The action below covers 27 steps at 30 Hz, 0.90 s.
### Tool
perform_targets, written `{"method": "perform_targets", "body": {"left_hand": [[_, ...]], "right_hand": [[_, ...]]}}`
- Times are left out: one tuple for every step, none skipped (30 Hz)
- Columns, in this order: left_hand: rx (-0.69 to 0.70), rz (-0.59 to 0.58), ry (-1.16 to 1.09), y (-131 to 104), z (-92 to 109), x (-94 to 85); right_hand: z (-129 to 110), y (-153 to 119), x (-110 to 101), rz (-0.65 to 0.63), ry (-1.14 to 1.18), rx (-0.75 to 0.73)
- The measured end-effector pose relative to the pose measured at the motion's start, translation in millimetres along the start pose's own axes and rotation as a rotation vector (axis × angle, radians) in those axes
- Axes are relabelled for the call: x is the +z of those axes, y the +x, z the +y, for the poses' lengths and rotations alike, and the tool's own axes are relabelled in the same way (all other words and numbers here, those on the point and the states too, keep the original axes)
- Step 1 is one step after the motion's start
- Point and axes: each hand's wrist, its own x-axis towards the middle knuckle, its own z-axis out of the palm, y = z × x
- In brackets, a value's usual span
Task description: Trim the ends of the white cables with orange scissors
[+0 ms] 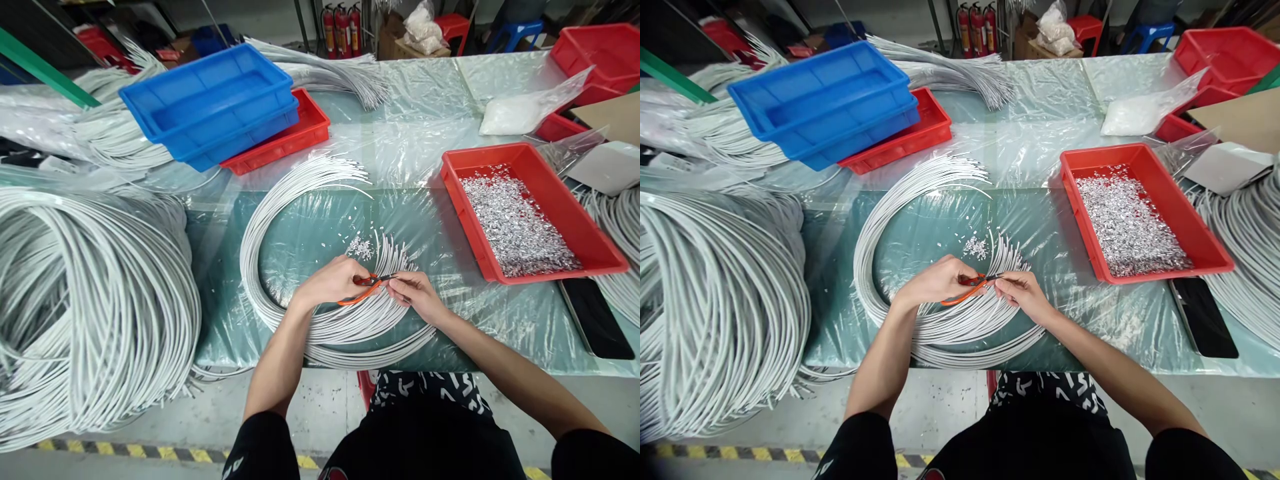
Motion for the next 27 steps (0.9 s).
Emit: {"method": "perform_targets", "body": {"left_hand": [[0.0,-0.004,-0.009,0.0,0.0,-0.3],[0.001,-0.008,-0.02,0.1,-0.1,-0.7],[0.002,-0.013,-0.032,0.1,-0.2,-1.0],[0.004,-0.021,-0.045,0.2,-0.2,-1.3],[0.007,-0.03,-0.057,0.3,-0.3,-1.5],[0.011,-0.038,-0.066,0.5,-0.4,-1.7],[0.015,-0.045,-0.074,0.7,-0.6,-1.7],[0.022,-0.051,-0.082,0.9,-0.7,-1.7],[0.029,-0.056,-0.091,1.1,-0.7,-1.6],[0.037,-0.061,-0.101,1.3,-0.8,-1.5],[0.048,-0.067,-0.113,1.5,-0.9,-1.4],[0.061,-0.075,-0.122,1.7,-0.9,-1.4],[0.075,-0.086,-0.128,1.8,-0.9,-1.4],[0.088,-0.095,-0.129,1.8,-0.9,-1.5],[0.1,-0.101,-0.127,1.9,-0.9,-1.6],[0.109,-0.103,-0.125,1.9,-1.0,-1.8],[0.113,-0.105,-0.125,1.9,-0.9,-1.9],[0.112,-0.107,-0.127,1.8,-0.9,-1.9],[0.109,-0.11,-0.134,1.8,-0.8,-1.9],[0.105,-0.115,-0.142,1.7,-0.6,-1.8],[0.1,-0.121,-0.151,1.8,-0.4,-1.6],[0.095,-0.126,-0.158,1.8,-0.2,-1.3],[0.091,-0.128,-0.161,1.9,0.1,-1.0],[0.087,-0.125,-0.163,2.1,0.3,-0.7],[0.083,-0.12,-0.163,2.3,0.4,-0.3],[0.079,-0.115,-0.163,2.6,0.5,0.0],[0.075,-0.11,-0.163,2.8,0.6,0.3]], "right_hand": [[-1.0,0.1,-0.4,-0.005,0.0,0.002],[-2.1,0.1,-0.8,-0.01,-0.002,0.007],[-3.2,0.0,-1.2,-0.013,-0.006,0.011],[-4.1,-0.1,-1.4,-0.011,-0.012,0.014],[-4.8,-0.3,-1.6,-0.006,-0.019,0.015],[-5.4,-0.5,-1.8,0.001,-0.026,0.014],[-5.8,-0.9,-1.9,0.009,-0.031,0.012],[-6.0,-1.3,-2.0,0.018,-0.033,0.016],[-6.2,-1.7,-2.1,0.025,-0.03,0.023],[-6.4,-2.2,-2.2,0.03,-0.023,0.036],[-6.6,-2.7,-2.2,0.031,-0.012,0.05],[-6.9,-3.2,-2.3,0.031,0.003,0.067],[-7.4,-3.8,-2.2,0.028,0.02,0.084],[-8.0,-4.3,-2.0,0.024,0.037,0.1],[-8.9,-4.9,-1.7,0.023,0.052,0.113],[-10.0,-5.4,-1.3,0.026,0.066,0.123],[-11.3,-6.1,-0.7,0.032,0.078,0.13],[-12.6,-6.7,-0.1,0.04,0.085,0.133],[-13.8,-7.4,0.7,0.047,0.09,0.132],[-14.9,-8.1,1.5,0.051,0.091,0.131],[-15.9,-8.8,2.4,0.053,0.089,0.126],[-16.6,-9.4,3.3,0.056,0.087,0.117],[-17.1,-9.8,4.2,0.064,0.087,0.105],[-17.5,-10.0,5.0,0.078,0.088,0.092],[-17.6,-10.1,5.6,0.096,0.09,0.081],[-17.6,-10.1,6.0,0.113,0.089,0.074],[-17.5,-9.9,6.1,0.124,0.086,0.074]]}}
